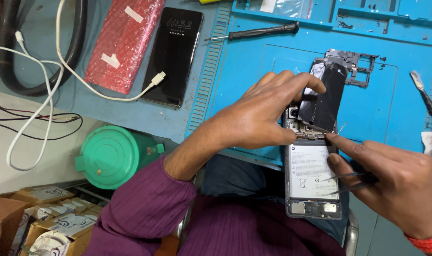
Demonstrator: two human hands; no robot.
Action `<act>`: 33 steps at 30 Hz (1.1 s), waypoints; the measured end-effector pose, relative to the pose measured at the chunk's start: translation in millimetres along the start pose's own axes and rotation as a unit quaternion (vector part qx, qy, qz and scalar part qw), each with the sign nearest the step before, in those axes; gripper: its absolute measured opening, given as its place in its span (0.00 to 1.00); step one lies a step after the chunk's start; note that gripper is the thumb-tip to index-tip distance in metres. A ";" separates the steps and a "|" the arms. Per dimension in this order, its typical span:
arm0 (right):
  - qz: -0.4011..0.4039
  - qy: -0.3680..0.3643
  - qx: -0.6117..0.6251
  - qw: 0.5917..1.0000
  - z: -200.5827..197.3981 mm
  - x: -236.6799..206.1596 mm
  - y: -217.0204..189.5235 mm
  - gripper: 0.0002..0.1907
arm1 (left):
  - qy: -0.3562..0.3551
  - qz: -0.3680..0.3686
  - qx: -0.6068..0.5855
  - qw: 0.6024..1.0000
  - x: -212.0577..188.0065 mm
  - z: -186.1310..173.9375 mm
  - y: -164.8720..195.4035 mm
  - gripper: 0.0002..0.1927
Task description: The person repairs a disassembled smartphone on a blue work mat. They peel a black adhesive film from the phone body, use tweezers to position small components and a cable, press parts into place, and use a screwdriver on the phone near the end.
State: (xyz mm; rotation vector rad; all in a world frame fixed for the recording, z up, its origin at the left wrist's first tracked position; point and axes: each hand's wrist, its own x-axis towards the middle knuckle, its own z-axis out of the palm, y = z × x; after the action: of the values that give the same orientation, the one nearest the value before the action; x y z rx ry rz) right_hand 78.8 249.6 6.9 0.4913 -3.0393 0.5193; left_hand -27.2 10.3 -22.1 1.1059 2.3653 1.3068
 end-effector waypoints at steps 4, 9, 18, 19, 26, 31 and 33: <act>0.009 -0.009 -0.023 1.000 0.9 -0.4 3.5 0.20 | 0.017 -0.020 0.019 0.999 -3.4 4.6 6.0 0.41; 0.048 0.029 0.056 0.997 1.8 -11.3 15.2 0.13 | 0.038 -0.031 0.028 0.998 -7.5 6.1 12.7 0.41; 0.014 -0.004 -0.015 1.000 2.2 -13.2 11.4 0.21 | 0.047 -0.042 0.041 0.997 -7.2 10.9 14.5 0.41; 0.009 -0.007 -0.024 1.000 2.0 -10.1 9.4 0.22 | 0.048 -0.045 0.039 0.997 -7.3 11.5 14.3 0.41; 0.048 -0.048 0.002 0.998 1.7 3.4 4.1 0.20 | 0.053 -0.061 0.041 0.996 -8.6 14.4 15.2 0.41; 0.101 -0.078 0.018 0.992 3.2 3.1 6.7 0.20 | 0.075 -0.049 0.042 0.995 -10.0 15.8 15.3 0.41; 0.102 -0.085 0.030 0.991 2.6 4.8 6.7 0.21 | 0.072 -0.070 0.048 0.994 -10.0 17.3 16.6 0.40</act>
State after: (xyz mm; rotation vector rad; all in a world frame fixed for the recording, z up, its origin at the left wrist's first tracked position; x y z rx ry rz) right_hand 72.2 253.3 2.7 0.2383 -3.2660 0.6068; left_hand -3.1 19.5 -20.5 0.8796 2.5818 1.2759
